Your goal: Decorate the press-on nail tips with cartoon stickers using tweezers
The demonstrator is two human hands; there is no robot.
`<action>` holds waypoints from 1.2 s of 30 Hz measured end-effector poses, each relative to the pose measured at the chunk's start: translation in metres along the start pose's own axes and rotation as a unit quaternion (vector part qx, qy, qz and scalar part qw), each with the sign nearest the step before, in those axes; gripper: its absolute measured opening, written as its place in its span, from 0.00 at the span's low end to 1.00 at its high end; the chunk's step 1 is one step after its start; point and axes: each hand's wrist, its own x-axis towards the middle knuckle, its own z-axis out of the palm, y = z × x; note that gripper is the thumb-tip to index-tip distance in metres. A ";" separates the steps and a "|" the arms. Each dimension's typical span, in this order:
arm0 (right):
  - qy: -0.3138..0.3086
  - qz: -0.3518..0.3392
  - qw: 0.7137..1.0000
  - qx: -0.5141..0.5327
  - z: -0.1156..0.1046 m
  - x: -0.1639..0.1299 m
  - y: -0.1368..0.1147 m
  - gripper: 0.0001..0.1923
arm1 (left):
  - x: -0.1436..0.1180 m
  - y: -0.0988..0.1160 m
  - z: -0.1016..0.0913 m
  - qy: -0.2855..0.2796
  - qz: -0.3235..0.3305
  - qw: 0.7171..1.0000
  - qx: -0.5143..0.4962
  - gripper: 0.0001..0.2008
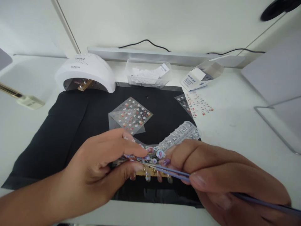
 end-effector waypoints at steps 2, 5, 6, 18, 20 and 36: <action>0.013 0.000 1.000 -0.005 0.000 0.000 -0.001 0.13 | -0.001 0.000 0.000 0.002 -0.003 1.000 -0.002 0.10; 0.010 0.001 1.000 -0.003 -0.002 0.000 -0.001 0.14 | -0.002 0.001 0.001 0.006 -0.011 1.000 -0.003 0.10; 0.000 0.004 1.000 -0.003 -0.002 0.000 -0.001 0.14 | -0.002 0.001 0.001 0.007 -0.012 1.000 -0.004 0.09; 0.029 0.038 0.999 0.015 -0.003 0.003 0.007 0.11 | 0.002 0.002 0.003 0.065 -0.079 0.994 -0.032 0.10; 0.034 0.027 0.999 0.018 -0.005 0.003 0.008 0.11 | 0.003 0.001 0.001 0.091 -0.083 0.992 -0.022 0.10; -0.025 0.063 0.998 -0.007 -0.022 -0.011 0.024 0.12 | 0.010 -0.021 -0.029 0.056 -0.027 0.943 0.328 0.19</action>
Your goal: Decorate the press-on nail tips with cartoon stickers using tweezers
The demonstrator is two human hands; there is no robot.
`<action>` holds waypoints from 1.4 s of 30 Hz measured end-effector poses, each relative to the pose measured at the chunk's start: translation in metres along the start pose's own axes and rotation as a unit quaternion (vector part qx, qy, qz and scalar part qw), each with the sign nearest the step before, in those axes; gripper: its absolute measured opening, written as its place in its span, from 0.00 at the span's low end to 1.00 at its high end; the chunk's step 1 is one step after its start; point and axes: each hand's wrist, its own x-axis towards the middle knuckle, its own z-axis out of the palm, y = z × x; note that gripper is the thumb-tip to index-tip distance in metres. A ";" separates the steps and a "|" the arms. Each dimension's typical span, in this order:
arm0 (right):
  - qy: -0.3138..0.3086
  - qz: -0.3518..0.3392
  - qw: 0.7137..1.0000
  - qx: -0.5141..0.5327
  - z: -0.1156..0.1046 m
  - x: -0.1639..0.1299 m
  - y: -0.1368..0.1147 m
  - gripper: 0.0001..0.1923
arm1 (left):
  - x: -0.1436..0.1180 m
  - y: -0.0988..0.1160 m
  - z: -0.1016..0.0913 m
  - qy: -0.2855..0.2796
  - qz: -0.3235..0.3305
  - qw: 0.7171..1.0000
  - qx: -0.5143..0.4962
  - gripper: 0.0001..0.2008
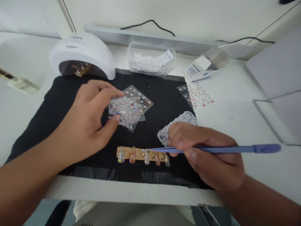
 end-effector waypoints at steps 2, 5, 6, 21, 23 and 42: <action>-0.003 0.016 1.000 0.019 0.000 0.004 0.001 0.10 | -0.005 0.011 -0.003 -0.069 0.044 0.994 -0.076 0.11; 0.008 0.037 0.998 0.044 0.001 0.007 -0.002 0.09 | -0.011 0.024 0.002 -0.149 0.079 0.976 -0.140 0.11; 0.012 0.044 0.998 0.047 0.002 0.008 -0.002 0.08 | -0.013 0.027 0.005 -0.164 0.081 0.972 -0.145 0.12; -0.002 0.080 0.997 0.020 -0.005 0.002 -0.005 0.06 | -0.020 0.037 0.031 -0.175 0.077 0.973 -0.128 0.06; -0.007 0.075 0.997 0.016 -0.007 0.002 -0.004 0.06 | -0.021 0.037 0.031 -0.175 0.079 0.973 -0.128 0.05; -0.058 0.085 0.994 0.025 -0.015 0.002 0.000 0.06 | -0.023 0.036 0.032 -0.176 0.085 0.973 -0.123 0.05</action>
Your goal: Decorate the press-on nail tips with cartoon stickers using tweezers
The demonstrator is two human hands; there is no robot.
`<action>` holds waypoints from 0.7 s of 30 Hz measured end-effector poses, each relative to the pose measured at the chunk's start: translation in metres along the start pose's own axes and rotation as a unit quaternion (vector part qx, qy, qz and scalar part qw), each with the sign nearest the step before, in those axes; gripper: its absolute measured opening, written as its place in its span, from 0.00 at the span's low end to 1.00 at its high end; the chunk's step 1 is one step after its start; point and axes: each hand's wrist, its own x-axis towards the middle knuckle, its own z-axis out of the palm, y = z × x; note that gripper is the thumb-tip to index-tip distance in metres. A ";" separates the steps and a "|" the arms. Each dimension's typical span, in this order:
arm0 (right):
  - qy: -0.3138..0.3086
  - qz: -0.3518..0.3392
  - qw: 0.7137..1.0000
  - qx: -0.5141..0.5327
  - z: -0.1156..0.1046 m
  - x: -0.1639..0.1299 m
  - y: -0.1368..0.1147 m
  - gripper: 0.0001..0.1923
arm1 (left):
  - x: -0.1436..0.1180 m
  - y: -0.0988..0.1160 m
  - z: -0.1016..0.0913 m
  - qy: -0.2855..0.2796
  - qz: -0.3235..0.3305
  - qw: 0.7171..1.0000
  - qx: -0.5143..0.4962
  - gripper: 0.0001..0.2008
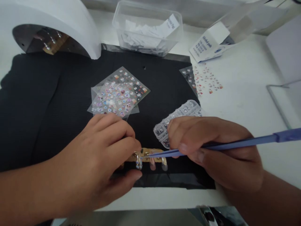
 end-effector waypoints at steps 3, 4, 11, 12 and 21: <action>-0.007 -0.006 1.000 0.002 -0.001 0.001 0.000 0.06 | 0.000 0.000 0.000 -0.002 0.000 1.000 -0.007 0.05; -0.014 -0.007 1.000 0.003 -0.001 0.001 0.001 0.07 | 0.000 0.000 0.000 -0.001 0.001 1.000 -0.009 0.06; -0.028 0.002 1.000 0.001 -0.003 0.002 0.000 0.07 | 0.003 -0.001 0.001 0.002 0.004 1.000 0.001 0.05; -0.026 0.001 1.000 -0.004 -0.003 0.002 -0.001 0.07 | 0.003 -0.001 0.001 0.003 0.005 1.000 0.004 0.05; -0.017 -0.008 1.000 -0.010 -0.002 0.003 0.001 0.07 | 0.000 0.001 0.000 0.007 -0.002 1.000 0.007 0.04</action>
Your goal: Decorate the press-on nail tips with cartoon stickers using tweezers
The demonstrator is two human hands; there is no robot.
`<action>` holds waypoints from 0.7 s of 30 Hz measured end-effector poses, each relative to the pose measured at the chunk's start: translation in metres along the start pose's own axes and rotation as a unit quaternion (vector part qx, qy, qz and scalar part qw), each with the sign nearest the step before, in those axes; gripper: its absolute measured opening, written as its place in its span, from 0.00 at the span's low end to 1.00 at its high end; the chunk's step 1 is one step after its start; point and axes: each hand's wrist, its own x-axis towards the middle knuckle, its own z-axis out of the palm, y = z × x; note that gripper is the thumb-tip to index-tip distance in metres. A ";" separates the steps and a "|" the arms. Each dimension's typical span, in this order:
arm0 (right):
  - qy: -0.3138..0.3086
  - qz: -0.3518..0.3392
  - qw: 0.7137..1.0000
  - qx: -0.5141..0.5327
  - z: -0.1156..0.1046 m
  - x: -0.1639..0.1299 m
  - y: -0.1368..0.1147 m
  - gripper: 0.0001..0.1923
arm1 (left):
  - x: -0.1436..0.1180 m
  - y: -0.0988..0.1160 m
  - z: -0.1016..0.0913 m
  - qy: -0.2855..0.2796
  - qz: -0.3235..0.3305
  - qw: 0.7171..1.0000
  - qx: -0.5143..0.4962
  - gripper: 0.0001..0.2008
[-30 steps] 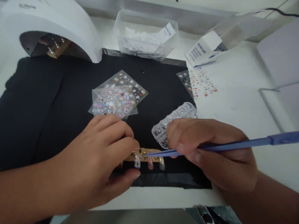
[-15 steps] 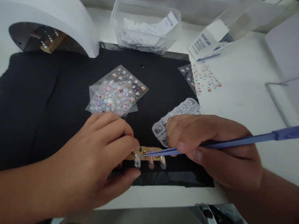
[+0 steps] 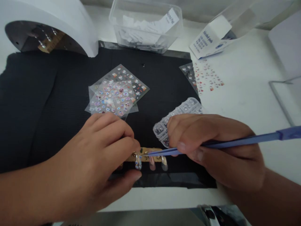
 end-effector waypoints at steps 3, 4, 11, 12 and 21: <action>-0.004 -0.001 1.000 -0.002 0.000 0.000 0.000 0.07 | 0.000 -0.001 0.001 0.012 -0.002 1.000 -0.008 0.03; -0.006 0.000 1.000 -0.005 0.000 0.000 0.000 0.06 | 0.001 -0.001 0.001 0.012 -0.002 1.000 -0.009 0.03; -0.004 -0.009 1.000 -0.004 0.000 0.000 0.000 0.06 | 0.001 0.000 -0.001 0.002 -0.001 1.000 0.001 0.04; -0.004 -0.012 1.000 -0.003 0.000 0.001 0.000 0.06 | 0.001 0.000 -0.001 -0.001 0.001 1.000 0.002 0.04; -0.002 -0.020 1.000 0.007 0.001 0.001 0.002 0.05 | 0.000 0.000 0.000 -0.002 -0.007 1.000 -0.005 0.04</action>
